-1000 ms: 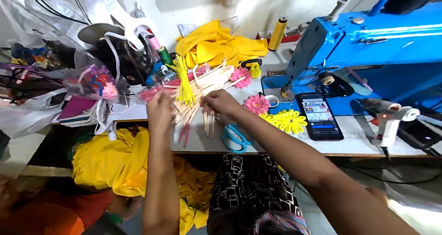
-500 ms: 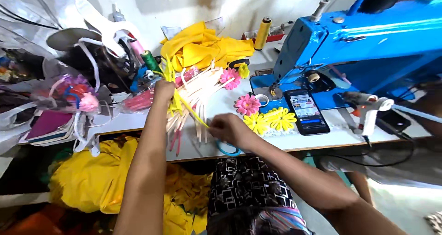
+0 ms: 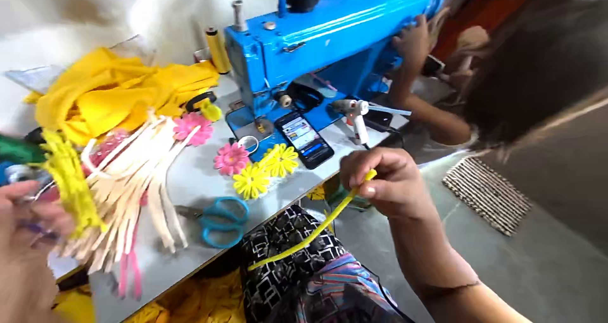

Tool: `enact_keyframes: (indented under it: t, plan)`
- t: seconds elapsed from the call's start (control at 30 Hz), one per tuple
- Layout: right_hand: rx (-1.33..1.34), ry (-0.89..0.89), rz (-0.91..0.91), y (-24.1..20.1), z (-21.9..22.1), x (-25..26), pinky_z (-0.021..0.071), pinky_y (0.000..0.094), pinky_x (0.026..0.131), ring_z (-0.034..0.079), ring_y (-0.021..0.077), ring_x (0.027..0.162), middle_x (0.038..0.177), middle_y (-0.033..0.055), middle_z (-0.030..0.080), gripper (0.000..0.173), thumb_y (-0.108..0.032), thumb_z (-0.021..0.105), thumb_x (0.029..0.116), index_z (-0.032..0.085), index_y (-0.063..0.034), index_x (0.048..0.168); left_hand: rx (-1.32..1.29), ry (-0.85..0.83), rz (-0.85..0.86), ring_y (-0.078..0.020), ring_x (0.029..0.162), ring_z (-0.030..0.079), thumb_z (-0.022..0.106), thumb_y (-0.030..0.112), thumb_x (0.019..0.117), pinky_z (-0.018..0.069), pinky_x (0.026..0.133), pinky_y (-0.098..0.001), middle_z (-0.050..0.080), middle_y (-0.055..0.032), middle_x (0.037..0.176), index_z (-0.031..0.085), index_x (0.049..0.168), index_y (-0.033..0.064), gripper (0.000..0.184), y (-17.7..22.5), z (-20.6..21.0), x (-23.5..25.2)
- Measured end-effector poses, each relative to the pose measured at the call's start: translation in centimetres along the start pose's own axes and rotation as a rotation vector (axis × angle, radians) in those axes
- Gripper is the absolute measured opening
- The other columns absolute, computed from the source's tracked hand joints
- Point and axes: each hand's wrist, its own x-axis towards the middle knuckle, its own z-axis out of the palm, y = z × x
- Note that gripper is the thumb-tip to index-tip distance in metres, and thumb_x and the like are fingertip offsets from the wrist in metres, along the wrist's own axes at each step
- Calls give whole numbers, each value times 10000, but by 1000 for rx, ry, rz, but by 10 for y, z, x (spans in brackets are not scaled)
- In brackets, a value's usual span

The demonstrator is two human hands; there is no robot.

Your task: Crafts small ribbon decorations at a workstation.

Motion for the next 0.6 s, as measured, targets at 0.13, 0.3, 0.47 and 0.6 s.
enact_keyframes:
  t: [0.13, 0.3, 0.47, 0.6]
  plan:
    - [226, 53, 10, 8, 31, 19, 608, 259, 733, 704, 74, 803, 897, -27, 725, 113, -283, 637, 1018, 708, -198, 1034, -15, -299, 50, 83, 576, 499, 496, 275, 1089, 425, 517, -96, 606, 195, 770, 672, 1276, 248, 258, 41, 67, -45]
    - [-302, -192, -197, 5, 74, 19, 545, 214, 742, 671, 82, 798, 909, 121, 736, 215, -90, 588, 1029, 725, 75, 1036, 107, -568, -8, 98, 655, 532, 485, 190, 1057, 460, 589, -100, 641, 163, 853, 671, 1280, 112, 301, 50, 134, -78]
    - [-797, -233, -150, 10, 43, 15, 566, 241, 733, 649, 115, 837, 972, 88, 667, 204, -51, 585, 980, 757, -13, 1082, 230, -681, -62, 70, 582, 520, 524, 182, 1045, 441, 542, -107, 646, 105, 760, 710, 1162, 53, 255, 50, 153, -78]
    - [-886, -241, -158, 16, 25, 13, 505, 172, 710, 577, 75, 819, 975, 77, 610, 220, -126, 604, 988, 778, -40, 1091, 208, -739, -100, 51, 667, 558, 546, 166, 1029, 474, 640, -133, 640, 99, 768, 726, 1113, 73, 219, 45, 160, -77]
